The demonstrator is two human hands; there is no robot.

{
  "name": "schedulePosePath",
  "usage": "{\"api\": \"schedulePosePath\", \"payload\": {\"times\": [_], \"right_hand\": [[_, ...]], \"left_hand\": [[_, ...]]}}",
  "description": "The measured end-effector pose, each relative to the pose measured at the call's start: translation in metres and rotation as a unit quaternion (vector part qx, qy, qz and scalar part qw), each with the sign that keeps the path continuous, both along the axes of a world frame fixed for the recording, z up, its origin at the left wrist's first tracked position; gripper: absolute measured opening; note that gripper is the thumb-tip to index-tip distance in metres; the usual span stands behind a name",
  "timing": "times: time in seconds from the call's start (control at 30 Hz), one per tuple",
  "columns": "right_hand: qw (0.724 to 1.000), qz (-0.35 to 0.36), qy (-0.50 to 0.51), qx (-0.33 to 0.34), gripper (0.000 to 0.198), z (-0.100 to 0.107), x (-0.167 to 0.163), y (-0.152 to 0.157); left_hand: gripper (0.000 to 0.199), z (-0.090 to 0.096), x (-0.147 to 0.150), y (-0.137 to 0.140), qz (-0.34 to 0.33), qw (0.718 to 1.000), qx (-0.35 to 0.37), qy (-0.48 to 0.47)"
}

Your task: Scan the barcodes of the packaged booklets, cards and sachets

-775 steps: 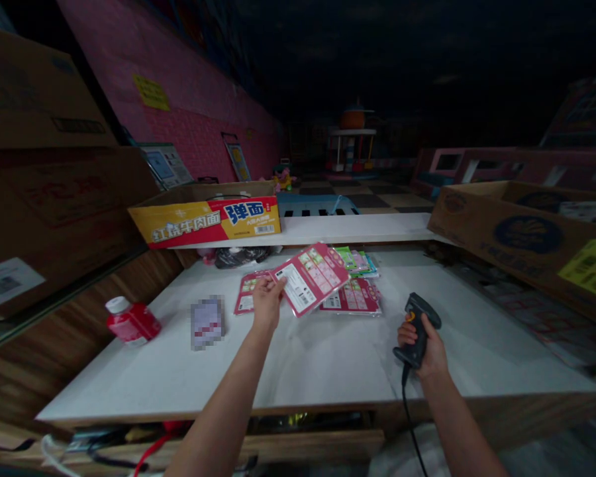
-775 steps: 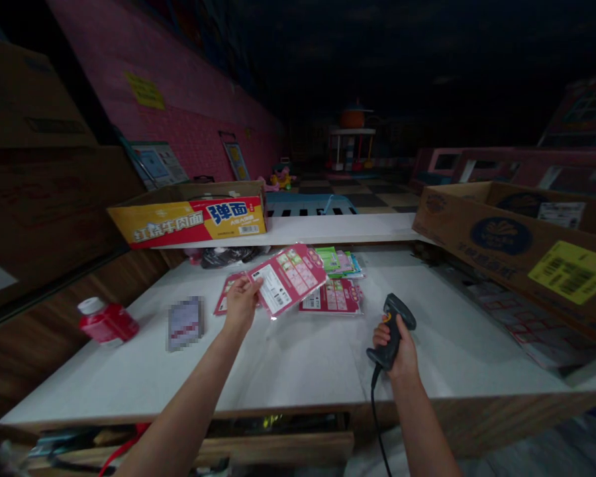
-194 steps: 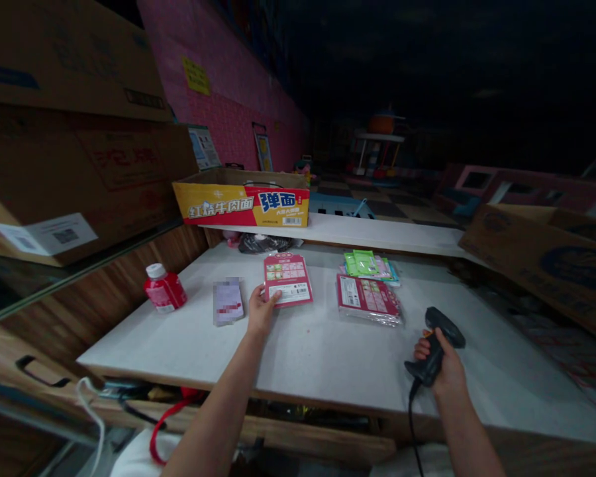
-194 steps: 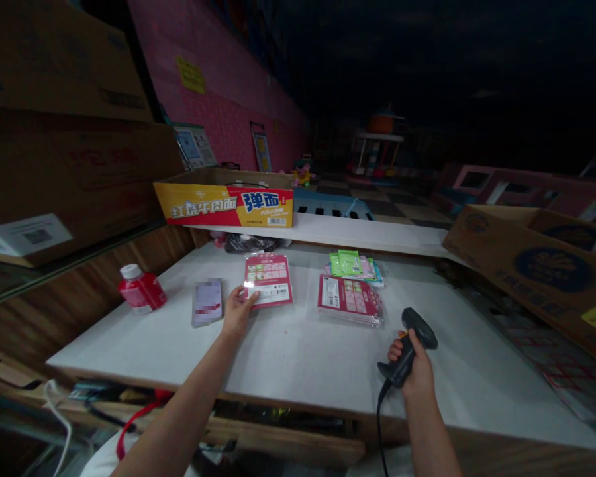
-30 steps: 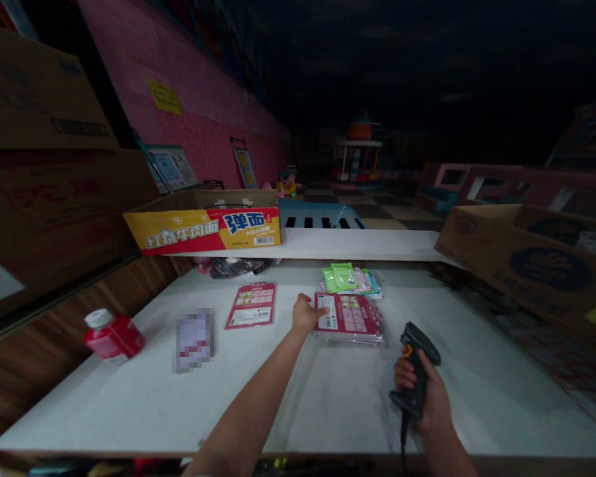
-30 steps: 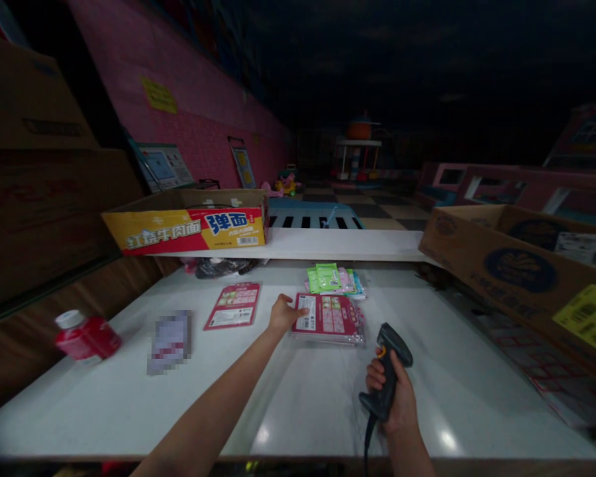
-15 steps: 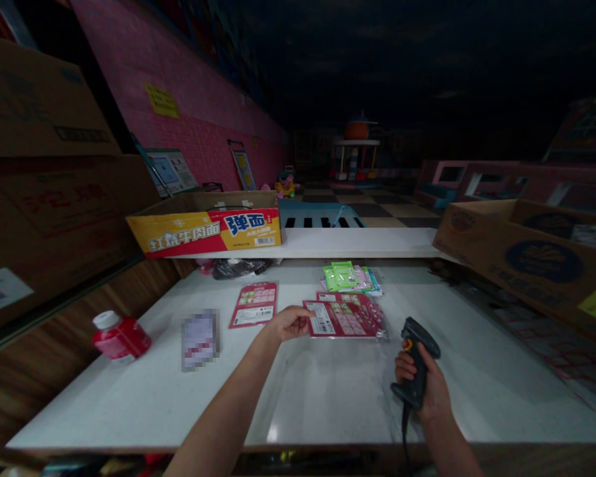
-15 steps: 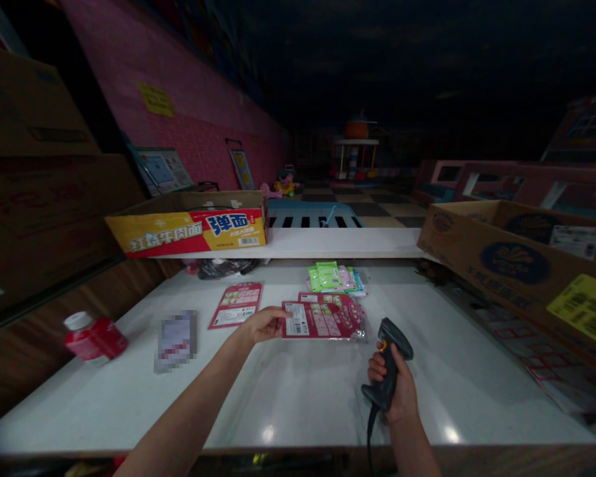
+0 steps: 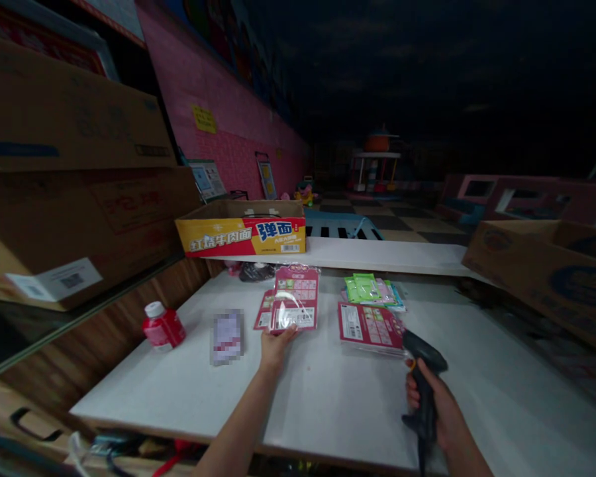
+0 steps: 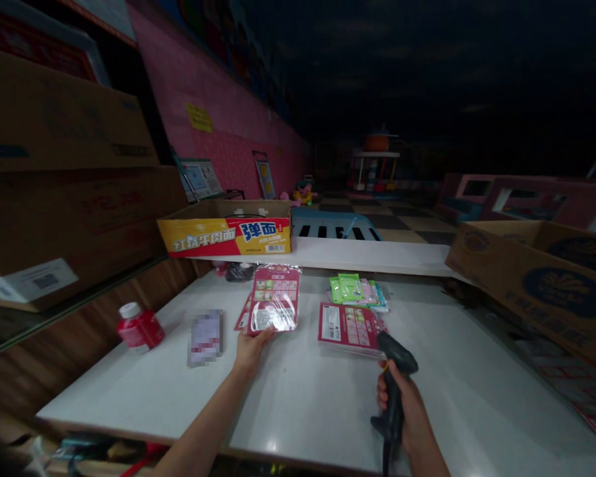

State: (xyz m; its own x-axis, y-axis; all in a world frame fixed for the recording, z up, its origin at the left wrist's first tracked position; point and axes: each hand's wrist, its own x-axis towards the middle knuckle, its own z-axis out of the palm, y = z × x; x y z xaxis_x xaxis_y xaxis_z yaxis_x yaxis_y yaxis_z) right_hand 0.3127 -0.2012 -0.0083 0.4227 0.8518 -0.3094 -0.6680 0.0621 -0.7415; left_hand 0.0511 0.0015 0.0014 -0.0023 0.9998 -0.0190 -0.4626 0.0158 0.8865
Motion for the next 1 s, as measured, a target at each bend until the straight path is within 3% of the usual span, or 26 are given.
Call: {"api": "schedulePosePath", "payload": {"times": [0.13, 0.23, 0.37, 0.5, 0.73, 1.0], "right_hand": [[0.979, 0.078, -0.172, -0.078, 0.049, 0.019, -0.056, 0.020], [0.960, 0.145, -0.229, -0.073, 0.049, 0.033, -0.096, 0.034], [0.956, 0.140, -0.251, -0.060, 0.050, 0.041, -0.120, 0.045], [0.956, 0.123, -0.256, -0.068, 0.049, 0.046, -0.121, 0.048], [0.968, 0.098, -0.221, -0.063, 0.048, 0.052, -0.116, 0.042], [0.991, 0.019, -0.119, -0.051, 0.051, 0.035, -0.059, 0.021]], "left_hand": [[0.061, -0.008, 0.001, -0.001, 0.020, 1.000, 0.023, 0.002], [0.058, -0.013, 0.000, -0.002, 0.015, 0.999, 0.027, 0.009], [0.058, -0.019, -0.001, -0.001, 0.021, 0.999, 0.030, 0.021], [0.053, -0.021, -0.002, 0.001, 0.027, 0.997, 0.047, 0.052], [0.052, -0.021, -0.003, 0.002, 0.021, 0.999, 0.042, 0.020], [0.055, -0.031, -0.004, 0.009, 0.035, 0.995, 0.086, -0.046]]}}
